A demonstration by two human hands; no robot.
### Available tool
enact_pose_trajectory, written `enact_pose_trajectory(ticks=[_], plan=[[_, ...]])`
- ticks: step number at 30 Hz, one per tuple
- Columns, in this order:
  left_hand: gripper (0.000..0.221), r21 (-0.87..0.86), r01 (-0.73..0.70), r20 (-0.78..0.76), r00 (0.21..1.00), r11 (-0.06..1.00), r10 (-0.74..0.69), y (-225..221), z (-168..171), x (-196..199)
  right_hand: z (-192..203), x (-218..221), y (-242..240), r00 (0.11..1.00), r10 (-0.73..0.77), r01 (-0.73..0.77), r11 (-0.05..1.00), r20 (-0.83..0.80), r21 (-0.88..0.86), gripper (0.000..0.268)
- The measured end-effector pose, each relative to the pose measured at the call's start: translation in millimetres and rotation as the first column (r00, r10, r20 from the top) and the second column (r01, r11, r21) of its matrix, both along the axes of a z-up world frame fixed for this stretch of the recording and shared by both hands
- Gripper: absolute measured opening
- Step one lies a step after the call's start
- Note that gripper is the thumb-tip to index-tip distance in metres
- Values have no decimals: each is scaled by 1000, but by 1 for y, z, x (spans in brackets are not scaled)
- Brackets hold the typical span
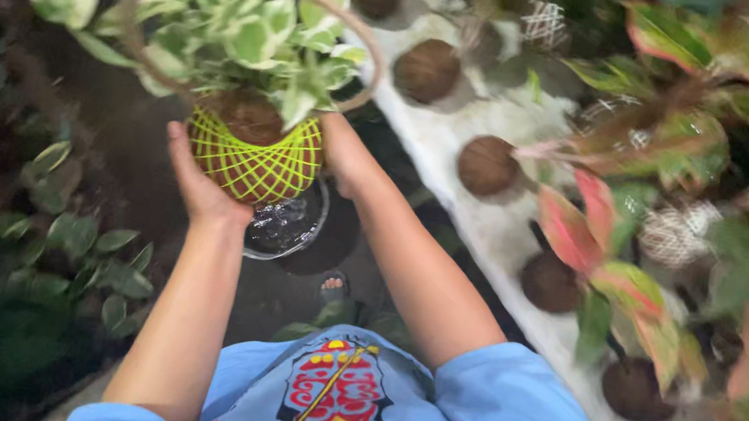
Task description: The person repeatedly picks up a potted plant with a yellow mesh net, dips it into a bucket of water, and pours additional water over it using a plastic cup. After watering, the person places the plant back on a display shelf among other similar plants.
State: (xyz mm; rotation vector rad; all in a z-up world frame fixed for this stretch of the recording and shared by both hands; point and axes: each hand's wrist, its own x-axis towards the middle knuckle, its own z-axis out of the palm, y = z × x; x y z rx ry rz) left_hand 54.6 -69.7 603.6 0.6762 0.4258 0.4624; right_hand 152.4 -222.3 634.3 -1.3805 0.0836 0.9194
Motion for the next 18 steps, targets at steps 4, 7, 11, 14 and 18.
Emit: enact_pose_trajectory(ticks=[4,7,11,14,18], plan=[[71,-28,179,43,983,983,-178,-48,15,18,25,-6,-58,982,-183,178,979,40,101,58],[70,21,261,47,964,965,-262,-92,26,23,23,-18,-106,941,-309,273,934,139,229,58],[65,-24,404,-1,915,915,-404,-168,40,33,21,-38,-199,837,-420,340,902,351,267,58],[59,-40,529,39,848,847,-528,-240,70,40,44,-46,-275,798,-512,464,859,317,218,54],[56,77,606,192,770,792,-608,-358,114,49,89,-70,-391,686,-719,686,689,107,232,51]])
